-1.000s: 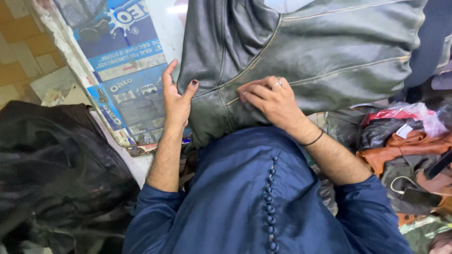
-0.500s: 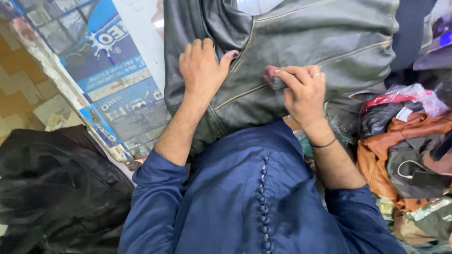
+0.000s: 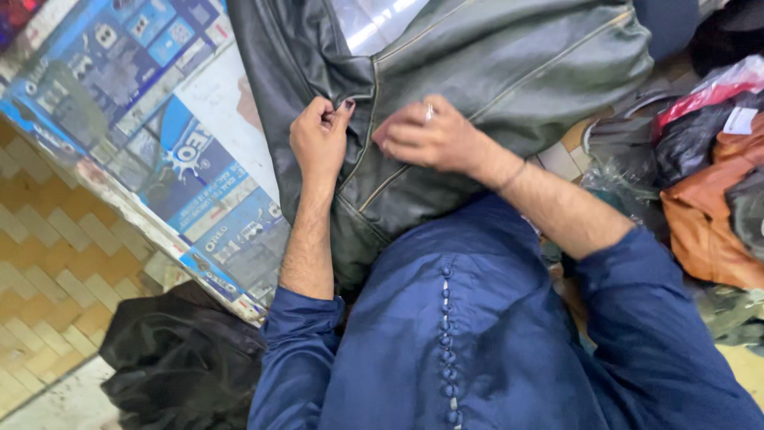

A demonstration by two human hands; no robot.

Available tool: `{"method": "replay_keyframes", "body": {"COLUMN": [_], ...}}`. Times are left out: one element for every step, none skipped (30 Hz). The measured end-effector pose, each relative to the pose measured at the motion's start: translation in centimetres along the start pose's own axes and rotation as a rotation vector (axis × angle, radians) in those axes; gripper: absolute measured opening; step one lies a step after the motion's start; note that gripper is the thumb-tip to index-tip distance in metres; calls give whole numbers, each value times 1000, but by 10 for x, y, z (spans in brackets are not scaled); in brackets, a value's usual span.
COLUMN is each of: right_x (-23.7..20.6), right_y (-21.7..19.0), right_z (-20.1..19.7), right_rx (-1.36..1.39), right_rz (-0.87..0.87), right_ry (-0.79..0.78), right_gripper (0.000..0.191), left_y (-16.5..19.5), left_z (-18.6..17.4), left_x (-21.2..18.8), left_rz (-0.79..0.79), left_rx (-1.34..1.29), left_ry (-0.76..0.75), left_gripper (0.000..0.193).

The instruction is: The person scrubs a dark leather jacket laid on a workbench using a small abrasive block. They repeatedly rub seams, panels, and cuffs while holding the jacket with the other hand, occasionally repositioning it to access different areas.

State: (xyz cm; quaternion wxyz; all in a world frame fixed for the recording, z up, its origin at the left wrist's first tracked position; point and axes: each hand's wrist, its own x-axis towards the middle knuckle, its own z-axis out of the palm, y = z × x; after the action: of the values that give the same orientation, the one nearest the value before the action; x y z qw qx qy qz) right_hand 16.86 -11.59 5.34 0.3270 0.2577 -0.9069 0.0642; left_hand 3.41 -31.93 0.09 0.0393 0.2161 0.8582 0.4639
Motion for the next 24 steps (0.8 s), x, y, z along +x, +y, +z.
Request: {"method": "replay_keyframes", "body": {"right_x": [0, -1, -5, -10, -17, -24, -31, -39, -46, -54, -64, -76, -88, -99, -108, -116, -121, -125, -127, -128, -128, -128, -128, -129], "right_y": [7, 19, 29, 33, 37, 38, 36, 29, 25, 24, 26, 30, 39, 47, 48, 50, 51, 51, 50, 51, 53, 56, 61, 67], "right_z": [2, 4, 6, 7, 8, 8, 7, 3, -2, -9, -24, -41, -58, -73, -82, -88, -92, -93, -92, -90, -89, -88, -88, -90], "right_rx": [-63, -121, -174, -169, -167, -163, -102, -44, 4, -4, -10, -12, -106, -201, -281, -365, -450, -366, -280, -193, -215, -238, -259, -325], "right_rz": [98, 192, 283, 390, 497, 602, 473, 346, 217, 238, 259, 278, 410, 538, 620, 698, 773, 736, 698, 658, 636, 613, 595, 694], "right_ry": [20, 38, 54, 53, 51, 51, 27, 4, -20, -56, -95, -138, -170, -201, -168, -132, -94, -96, -100, -105, -131, -158, -182, -140], "right_gripper": [6, 13, 19, 20, 21, 23, 21, 20, 19, 18, 18, 18, 20, 22, 22, 23, 24, 25, 27, 28, 29, 31, 33, 35], "left_y": [-1, -2, -3, -4, -5, -5, -5, -4, -1, 2, 7, 14, 21, 29, 37, 45, 53, 59, 63, 66, 65, 63, 59, 54], "left_z": [1, 3, 4, 4, 5, 5, 4, 4, 4, 3, 2, 2, 1, 1, 1, 2, 3, 6, 8, 10, 12, 13, 14, 15], "left_x": [0, 0, 0, 0, 0, 1, 2, 2, 3, 3, 2, 1, -1, -3, -5, -5, -4, 0, 6, 13, 23, 33, 41, 48], "left_rz": [-16, -36, -55, -73, -89, -77, -65, -50, -54, -55, -59, -48, -43, -40, 130, 302, 473, 514, 554, 592, 595, 597, 601, 509], "left_rx": [7, 14, 2, -9, -23, -22, -21, -20, -2, 14, 28, 46, 63, 81, 149, 214, 278, 272, 267, 263, 241, 216, 195, 154], "left_ry": [0, 3, 1, 0, -1, 7, 15, 20, 16, 10, 3, 33, 64, 97, 156, 216, 274, 223, 172, 124, 73, 22, -34, -82], "left_gripper": [39, 39, 38, 38, 38, 39, 41, 42, 40, 38, 36, 35, 35, 36, 33, 32, 32, 29, 26, 24, 23, 22, 21, 19]}}
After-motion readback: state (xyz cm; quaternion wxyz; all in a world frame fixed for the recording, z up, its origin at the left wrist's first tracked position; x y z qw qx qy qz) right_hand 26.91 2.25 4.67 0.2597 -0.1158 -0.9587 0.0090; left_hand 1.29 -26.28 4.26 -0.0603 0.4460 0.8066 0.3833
